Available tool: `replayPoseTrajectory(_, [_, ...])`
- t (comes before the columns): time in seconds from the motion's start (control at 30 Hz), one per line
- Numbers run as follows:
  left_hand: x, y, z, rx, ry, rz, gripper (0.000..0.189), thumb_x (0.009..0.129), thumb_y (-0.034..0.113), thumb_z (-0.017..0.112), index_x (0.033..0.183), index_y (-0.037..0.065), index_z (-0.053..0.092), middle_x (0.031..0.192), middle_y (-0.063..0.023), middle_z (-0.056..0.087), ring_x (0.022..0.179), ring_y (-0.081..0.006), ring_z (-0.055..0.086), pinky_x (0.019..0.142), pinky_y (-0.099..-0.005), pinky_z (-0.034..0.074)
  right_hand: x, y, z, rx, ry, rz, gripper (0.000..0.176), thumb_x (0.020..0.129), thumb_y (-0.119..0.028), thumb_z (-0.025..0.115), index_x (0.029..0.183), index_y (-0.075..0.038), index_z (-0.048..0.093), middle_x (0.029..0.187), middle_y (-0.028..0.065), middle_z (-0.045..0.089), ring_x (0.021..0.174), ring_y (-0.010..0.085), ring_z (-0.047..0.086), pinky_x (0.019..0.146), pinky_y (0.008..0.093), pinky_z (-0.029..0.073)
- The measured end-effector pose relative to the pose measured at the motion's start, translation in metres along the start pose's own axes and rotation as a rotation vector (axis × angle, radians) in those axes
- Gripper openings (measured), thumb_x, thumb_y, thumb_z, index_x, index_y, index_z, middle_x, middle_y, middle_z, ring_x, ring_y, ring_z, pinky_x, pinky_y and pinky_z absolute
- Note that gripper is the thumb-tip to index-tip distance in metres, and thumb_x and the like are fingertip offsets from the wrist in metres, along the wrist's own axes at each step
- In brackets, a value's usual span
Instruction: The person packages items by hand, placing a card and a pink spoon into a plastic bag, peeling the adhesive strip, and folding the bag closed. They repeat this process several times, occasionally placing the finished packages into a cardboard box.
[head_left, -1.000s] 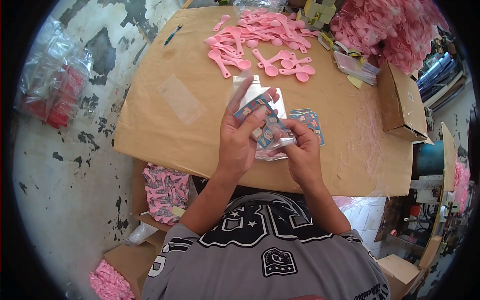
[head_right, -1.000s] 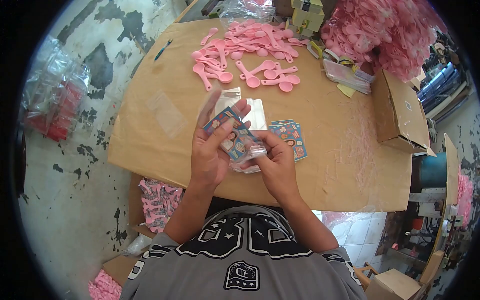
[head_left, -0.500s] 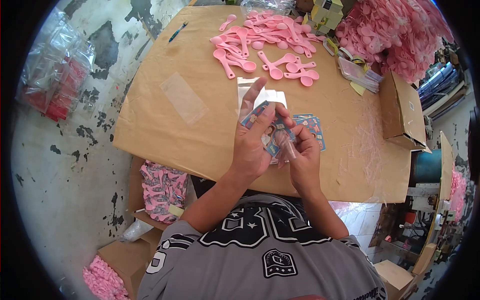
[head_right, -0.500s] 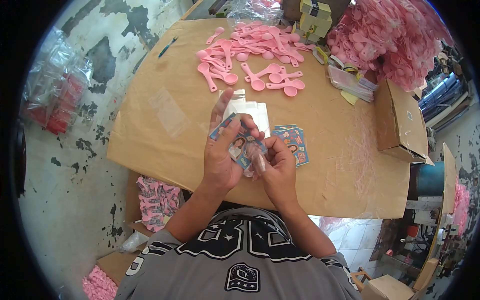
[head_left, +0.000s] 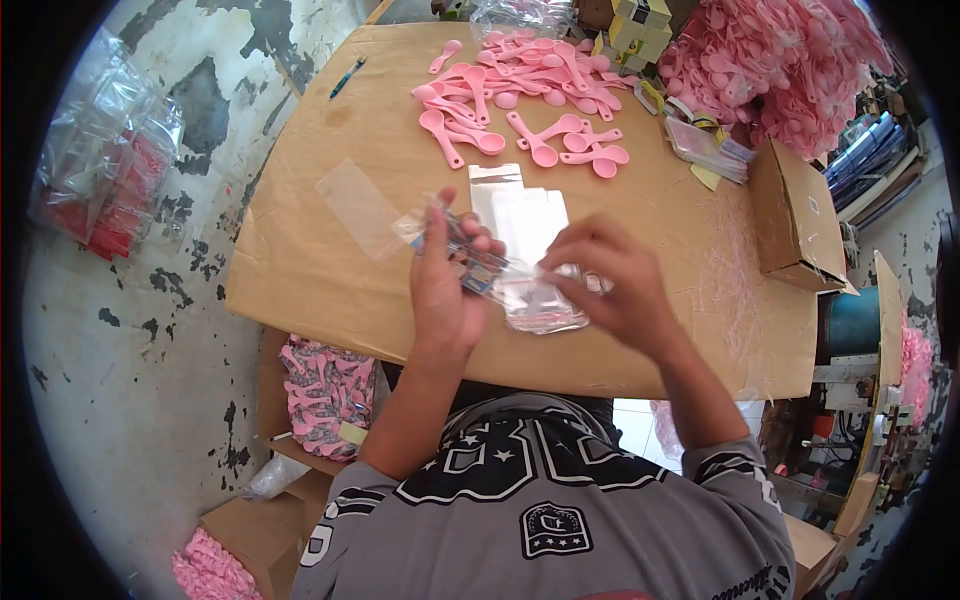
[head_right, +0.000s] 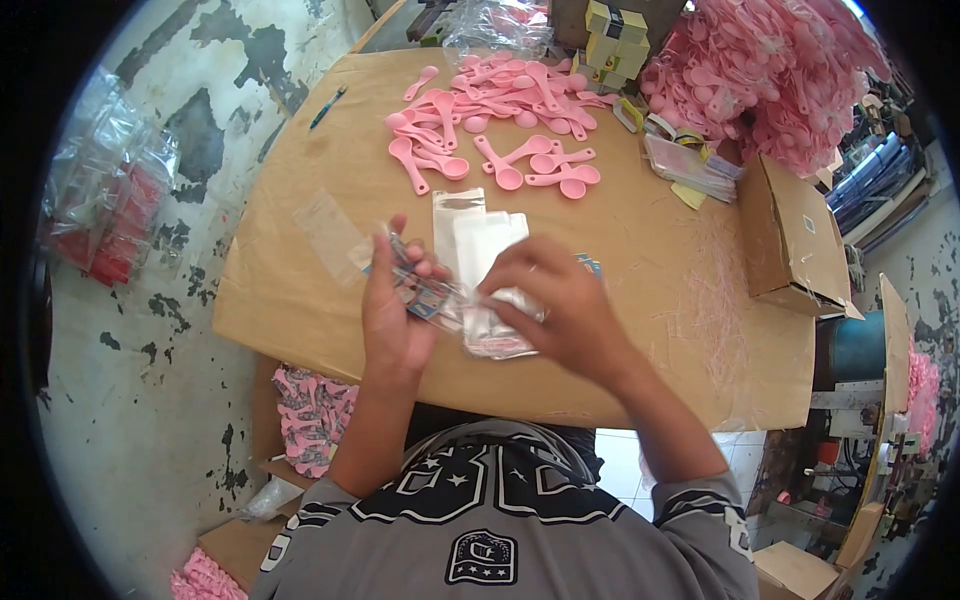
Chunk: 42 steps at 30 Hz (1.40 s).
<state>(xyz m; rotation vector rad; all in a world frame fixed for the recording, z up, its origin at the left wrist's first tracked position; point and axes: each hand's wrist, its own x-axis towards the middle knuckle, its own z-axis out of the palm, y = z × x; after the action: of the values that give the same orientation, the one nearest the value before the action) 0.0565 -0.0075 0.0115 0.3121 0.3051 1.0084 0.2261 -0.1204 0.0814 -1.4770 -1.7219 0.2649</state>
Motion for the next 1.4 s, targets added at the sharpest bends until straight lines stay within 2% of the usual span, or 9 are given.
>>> replayPoseTrajectory(0.1, [0.0,0.017,-0.008,0.058,0.081,0.06,0.042,0.11,0.038,0.058,0.139,0.008,0.052,0.091,-0.0013,0.059,0.081,-0.0094,0.059,0.083,-0.0294,0.055,0.037,0.033,-0.02,-0.097,-0.039,0.154,0.013,0.093,-0.005,0.072,0.105,-0.004,0.075,0.1,0.0082,0.07,0.095,0.0254,0.068,0.08,0.0351,0.056])
replayPoseTrajectory(0.17, [-0.005,0.018,-0.003,0.061,0.106,0.043,0.042,0.11,0.039,0.059,0.138,0.008,0.054,0.091,-0.0013,0.06,0.08,-0.01,0.06,0.083,-0.0296,0.056,0.057,0.092,-0.018,-0.36,-0.048,0.005,0.017,0.094,-0.01,0.072,0.11,-0.003,0.074,0.108,0.0111,0.069,0.1,0.0288,0.067,0.083,0.0381,0.055])
replayPoseTrajectory(0.3, [-0.018,0.019,0.005,0.051,0.111,0.031,0.042,0.11,0.039,0.06,0.138,0.008,0.056,0.092,-0.0014,0.061,0.08,-0.0105,0.06,0.083,-0.0294,0.056,0.079,0.154,-0.006,-0.553,-0.16,-0.029,0.022,0.094,-0.015,0.072,0.114,-0.007,0.072,0.119,0.0115,0.065,0.107,0.0302,0.066,0.087,0.0443,0.054])
replayPoseTrajectory(0.47, [-0.017,0.02,-0.012,0.074,0.129,0.072,0.045,0.109,0.041,0.06,0.138,0.007,0.055,0.093,-0.0019,0.062,0.082,-0.0115,0.061,0.084,-0.0322,0.057,0.088,0.156,-0.01,-0.552,-0.241,-0.01,0.019,0.092,-0.012,0.075,0.107,-0.004,0.067,0.12,0.0139,0.063,0.107,0.032,0.063,0.088,0.0431,0.053])
replayPoseTrajectory(0.57, [-0.01,0.019,-0.02,0.076,0.133,0.092,0.048,0.109,0.044,0.06,0.139,0.008,0.053,0.096,-0.0026,0.063,0.083,-0.0133,0.062,0.087,-0.0372,0.057,0.081,0.159,-0.02,-0.501,-0.158,-0.172,0.017,0.091,-0.009,0.076,0.103,-0.004,0.064,0.112,0.0127,0.065,0.099,0.0306,0.065,0.083,0.041,0.053])
replayPoseTrajectory(0.77, [0.003,0.025,-0.014,0.013,0.178,0.288,0.044,0.106,0.041,0.065,0.134,0.007,0.058,0.101,-0.0048,0.064,0.092,-0.0156,0.063,0.1,-0.0367,0.057,0.046,0.073,-0.047,-0.144,0.244,0.118,0.017,0.098,-0.008,0.071,0.111,-0.002,0.063,0.095,0.0067,0.067,0.087,0.0185,0.069,0.076,0.0342,0.055])
replayPoseTrajectory(0.93, [0.015,0.027,-0.009,-0.016,0.119,0.398,0.046,0.105,0.042,0.065,0.133,0.007,0.058,0.104,-0.0062,0.064,0.098,-0.0186,0.065,0.11,-0.0412,0.054,-0.021,0.022,-0.031,0.591,0.392,0.508,0.012,0.101,-0.007,0.071,0.105,0.001,0.063,0.096,0.0038,0.068,0.082,0.0105,0.066,0.073,0.0255,0.053])
replayPoseTrajectory(1.13, [0.013,0.005,0.01,0.057,0.04,0.37,0.051,0.105,0.044,0.064,0.139,0.007,0.052,0.107,-0.0056,0.063,0.098,-0.0181,0.064,0.112,-0.0433,0.053,-0.065,0.011,0.026,0.78,0.45,0.671,0.013,0.098,-0.005,0.074,0.105,0.0,0.064,0.094,0.0029,0.07,0.086,0.0099,0.069,0.078,0.0247,0.056])
replayPoseTrajectory(1.4, [-0.007,-0.018,0.023,0.108,-0.083,0.12,0.055,0.107,0.05,0.058,0.144,0.01,0.048,0.104,-0.003,0.061,0.098,-0.0133,0.062,0.11,-0.0428,0.053,-0.053,-0.013,0.038,0.955,0.284,0.623,0.021,0.095,-0.007,0.079,0.106,-0.002,0.062,0.095,0.0036,0.069,0.085,0.0087,0.065,0.076,0.0246,0.054])
